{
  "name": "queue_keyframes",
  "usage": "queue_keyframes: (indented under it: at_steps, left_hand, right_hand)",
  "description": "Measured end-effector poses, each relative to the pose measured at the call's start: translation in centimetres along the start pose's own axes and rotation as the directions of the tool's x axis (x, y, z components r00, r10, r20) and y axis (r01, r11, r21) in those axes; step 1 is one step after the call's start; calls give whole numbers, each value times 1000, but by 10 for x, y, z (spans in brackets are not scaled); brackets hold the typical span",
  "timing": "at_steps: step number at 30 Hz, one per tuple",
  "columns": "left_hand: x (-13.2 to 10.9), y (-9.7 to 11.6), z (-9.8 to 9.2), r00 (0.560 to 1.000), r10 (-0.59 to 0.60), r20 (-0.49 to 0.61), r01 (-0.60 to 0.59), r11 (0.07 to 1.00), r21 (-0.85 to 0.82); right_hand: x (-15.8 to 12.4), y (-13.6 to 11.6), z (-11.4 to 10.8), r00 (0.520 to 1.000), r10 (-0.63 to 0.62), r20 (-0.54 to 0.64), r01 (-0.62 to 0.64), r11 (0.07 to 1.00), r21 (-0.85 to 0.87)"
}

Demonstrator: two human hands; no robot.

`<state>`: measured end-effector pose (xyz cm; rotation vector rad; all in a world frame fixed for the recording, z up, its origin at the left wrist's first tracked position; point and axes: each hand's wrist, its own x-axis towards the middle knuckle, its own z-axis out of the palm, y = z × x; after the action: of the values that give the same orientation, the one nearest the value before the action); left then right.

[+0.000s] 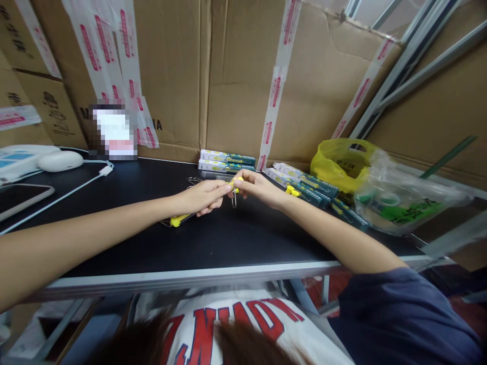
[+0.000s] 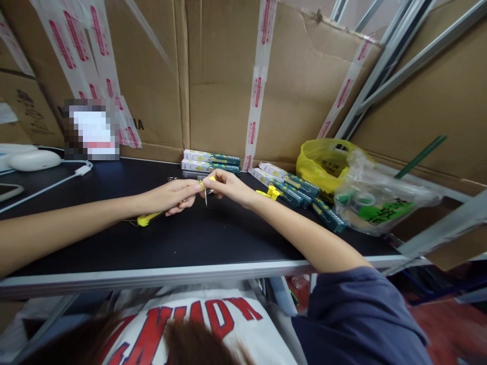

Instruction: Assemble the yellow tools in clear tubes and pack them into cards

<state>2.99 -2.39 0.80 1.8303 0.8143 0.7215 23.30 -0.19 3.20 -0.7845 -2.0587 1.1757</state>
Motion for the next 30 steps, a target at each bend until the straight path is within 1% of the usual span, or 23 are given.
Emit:
queue_keyframes:
  at_steps: [5, 11, 14, 18, 21, 25, 28, 30]
  left_hand:
    - [2, 0, 0, 999, 2, -51, -5, 998, -57]
    - [4, 3, 4, 995, -12, -98, -4, 987, -162]
    - [7, -1, 5, 997, -20, -81, 2, 977, -215]
    - [10, -7, 5, 1000, -2, -16, -2, 973, -233]
    - [8, -6, 7, 1000, -8, 20, 12, 977, -213]
    - [5, -3, 11, 998, -38, 39, 44, 985, -166]
    - [5, -5, 13, 998, -40, 43, 45, 990, -133]
    - [5, -9, 13, 999, -25, 34, 28, 995, -92]
  right_hand:
    - [1, 5, 5, 1000, 13, 26, -15, 997, 79]
    - [2, 4, 3, 999, -17, -33, 22, 990, 141]
    - [4, 3, -4, 995, -1, -102, 21, 981, 192]
    - [5, -2, -18, 968, -1, -251, 65, 967, 247]
    - [7, -7, -30, 940, 5, -341, 89, 962, 259]
    - [10, -11, -44, 901, 33, -433, 101, 953, 284]
    - [12, -10, -51, 874, 54, -483, 100, 953, 287]
    - [12, -9, -52, 868, 66, -492, 92, 953, 290]
